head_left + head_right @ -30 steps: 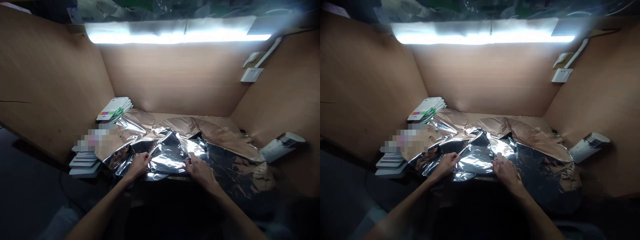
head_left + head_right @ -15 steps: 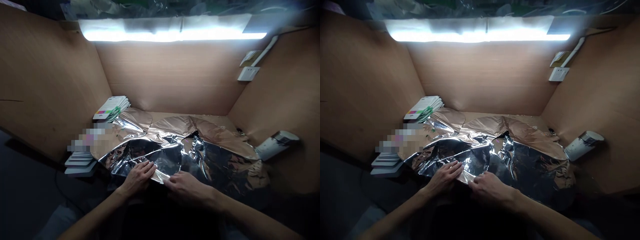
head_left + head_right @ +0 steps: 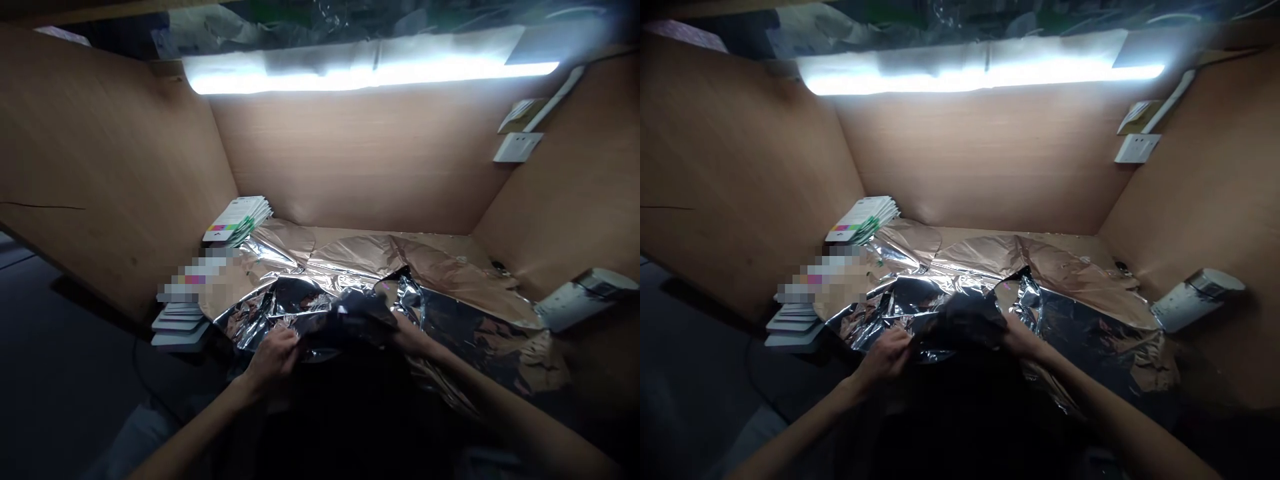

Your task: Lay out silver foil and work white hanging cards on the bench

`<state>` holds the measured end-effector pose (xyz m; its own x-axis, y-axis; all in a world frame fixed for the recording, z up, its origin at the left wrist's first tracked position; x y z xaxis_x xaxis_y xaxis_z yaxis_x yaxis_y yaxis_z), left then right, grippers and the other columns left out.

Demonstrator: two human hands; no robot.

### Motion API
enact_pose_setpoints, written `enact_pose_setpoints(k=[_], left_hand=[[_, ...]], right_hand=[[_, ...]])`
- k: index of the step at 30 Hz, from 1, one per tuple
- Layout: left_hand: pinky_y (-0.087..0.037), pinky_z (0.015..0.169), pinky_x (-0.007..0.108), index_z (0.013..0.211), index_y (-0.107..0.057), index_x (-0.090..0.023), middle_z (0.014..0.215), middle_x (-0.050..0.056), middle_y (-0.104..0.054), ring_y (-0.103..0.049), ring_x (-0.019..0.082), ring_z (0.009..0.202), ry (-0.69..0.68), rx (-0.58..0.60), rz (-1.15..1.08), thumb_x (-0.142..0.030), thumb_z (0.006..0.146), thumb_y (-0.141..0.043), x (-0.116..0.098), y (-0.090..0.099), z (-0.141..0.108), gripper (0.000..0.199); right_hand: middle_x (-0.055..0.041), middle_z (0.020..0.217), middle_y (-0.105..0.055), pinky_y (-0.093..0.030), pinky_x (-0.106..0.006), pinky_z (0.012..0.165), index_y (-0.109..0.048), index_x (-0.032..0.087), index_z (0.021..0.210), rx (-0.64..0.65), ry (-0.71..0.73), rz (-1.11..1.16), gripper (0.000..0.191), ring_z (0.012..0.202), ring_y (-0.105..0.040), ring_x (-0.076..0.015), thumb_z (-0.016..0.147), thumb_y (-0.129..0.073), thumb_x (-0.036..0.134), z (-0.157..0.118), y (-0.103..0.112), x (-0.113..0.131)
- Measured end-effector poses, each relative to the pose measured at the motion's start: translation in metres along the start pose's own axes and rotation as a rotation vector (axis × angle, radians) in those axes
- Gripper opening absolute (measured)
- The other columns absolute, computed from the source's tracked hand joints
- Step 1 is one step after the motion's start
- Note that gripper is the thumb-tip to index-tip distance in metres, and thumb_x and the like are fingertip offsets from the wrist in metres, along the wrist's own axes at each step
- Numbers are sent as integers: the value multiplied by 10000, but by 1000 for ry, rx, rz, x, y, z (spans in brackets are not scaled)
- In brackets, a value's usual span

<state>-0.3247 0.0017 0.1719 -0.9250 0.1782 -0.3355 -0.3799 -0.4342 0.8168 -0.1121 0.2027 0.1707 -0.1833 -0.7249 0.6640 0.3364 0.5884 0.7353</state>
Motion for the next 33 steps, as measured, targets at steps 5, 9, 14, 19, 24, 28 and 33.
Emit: enact_pose_setpoints(k=[5, 9, 14, 19, 24, 28, 33], left_hand=[[-392, 753, 297, 1144, -645, -211, 913, 20, -668, -604, 165, 822, 552, 34, -197, -448, 990, -531, 49, -5, 25, 304], [-418, 784, 300, 1265, -585, -214, 997, 30, -679, -639, 186, 896, 567, 87, -225, -435, 962, -555, 67, -12, 39, 377], [-454, 879, 330, 1261, -589, -186, 889, 20, -669, -633, 166, 819, 518, 93, -201, -394, 982, -523, 63, 0, 48, 354], [-272, 1213, 503, 1549, -418, -290, 1653, 41, -265, -263, 301, 1513, -108, 202, 232, -433, 880, -697, 11, 14, 37, 739], [-292, 1220, 448, 1542, -460, -291, 1568, 17, -426, -359, 262, 1479, -237, 499, 141, -218, 931, -539, 13, 3, 20, 620], [-452, 990, 300, 1037, -681, -153, 1187, 86, -669, -621, 202, 1080, 88, 562, -145, -486, 1071, -294, 41, 20, 60, 511], [-442, 690, 315, 782, -597, -118, 806, 120, -634, -616, 230, 755, 465, 532, 78, -488, 1012, -337, 71, 28, 107, 508]], right_hand=[[-197, 1127, -646, -450, -442, 924, -637, 49, 1180, -302, -250, -319, 391, 1049, -602, -327, 963, -578, 370, 37, 42, 11], [-173, 1641, -234, -139, -531, 1226, -271, 109, 1622, -327, 225, -799, 949, 1508, -210, -357, 907, -622, 625, 39, 14, 61], [-115, 1563, -407, -338, -513, 1119, -423, 238, 1546, 66, 273, -743, 724, 1408, -408, -333, 935, -575, 595, 60, -29, 42], [-63, 1375, -561, -395, -441, 1056, -543, 274, 1403, 118, 353, -661, 415, 1255, -519, -261, 1022, -436, 400, 49, -24, 51], [-54, 1229, -593, -413, -332, 981, -567, 231, 1326, 257, 360, -394, 447, 1082, -556, -196, 882, -525, 206, 20, 1, 51], [-47, 894, -562, -383, -243, 728, -604, 99, 974, 362, 22, 146, 252, 803, -491, -127, 907, -566, 339, 49, 32, 6], [-16, 729, -461, -270, -235, 512, -568, 92, 912, 243, -343, 230, 387, 581, -363, -92, 893, -553, 478, 93, 40, -49]])
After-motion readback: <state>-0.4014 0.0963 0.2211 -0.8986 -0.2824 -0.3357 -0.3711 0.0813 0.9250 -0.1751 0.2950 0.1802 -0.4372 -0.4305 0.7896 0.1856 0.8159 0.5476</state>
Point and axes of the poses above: each hand's wrist, its own z-axis towards the middle knuckle, its own y-axis out of the back of the hand, x = y × z, the point moved 7 cm from there along z, towards the middle knuckle
